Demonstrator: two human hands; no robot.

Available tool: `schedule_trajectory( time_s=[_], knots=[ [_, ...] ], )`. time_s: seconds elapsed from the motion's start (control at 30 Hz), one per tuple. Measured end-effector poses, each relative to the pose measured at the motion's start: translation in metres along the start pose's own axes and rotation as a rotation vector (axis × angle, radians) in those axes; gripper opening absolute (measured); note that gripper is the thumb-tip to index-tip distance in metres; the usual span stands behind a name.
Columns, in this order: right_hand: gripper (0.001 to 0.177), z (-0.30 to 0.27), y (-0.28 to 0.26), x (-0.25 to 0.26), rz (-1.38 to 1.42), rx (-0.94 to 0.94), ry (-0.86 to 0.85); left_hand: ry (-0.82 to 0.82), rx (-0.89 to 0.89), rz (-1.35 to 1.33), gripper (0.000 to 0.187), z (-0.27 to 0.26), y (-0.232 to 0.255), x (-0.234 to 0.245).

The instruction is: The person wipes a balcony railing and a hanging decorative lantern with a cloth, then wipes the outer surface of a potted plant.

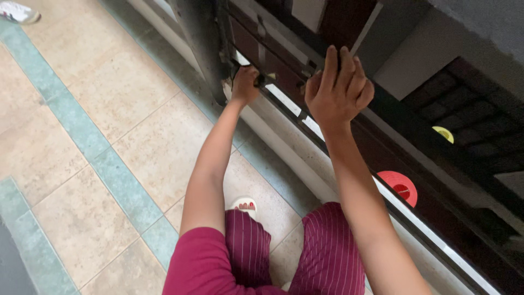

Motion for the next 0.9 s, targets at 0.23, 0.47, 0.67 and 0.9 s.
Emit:
schedule_trajectory(
  time_s=[0.23,0.47,0.67,0.9],
  knots=[
    [0.036,0.000,-0.001,0.001,0.002,0.008,0.001,0.550,0.226,-0.365,0.047,-0.030,-0.021,0.011],
    [0.038,0.001,-0.002,0.002,0.007,0.007,0.003,0.177,-0.011,0.108,0.038,-0.058,0.137,0.033],
    [0.037,0.001,-0.001,0.005,0.014,0.028,-0.017,0.078,-0.476,0.439,0.031,-0.024,0.165,0.028],
    [0.036,0.003,-0.001,0.005,0.002,0.035,-0.100,-0.397,-0.252,0.640,0.028,-0.004,0.114,-0.043]
  ],
)
Point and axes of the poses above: each hand's wrist, its own z-axis towards the middle knuckle, its own x-axis out of the back of the hand, y = z × x, the point moved 10 cm from there along z, towards the middle knuckle, and after that the axes turned 14 degrees about -x, right-handed, at the moved point
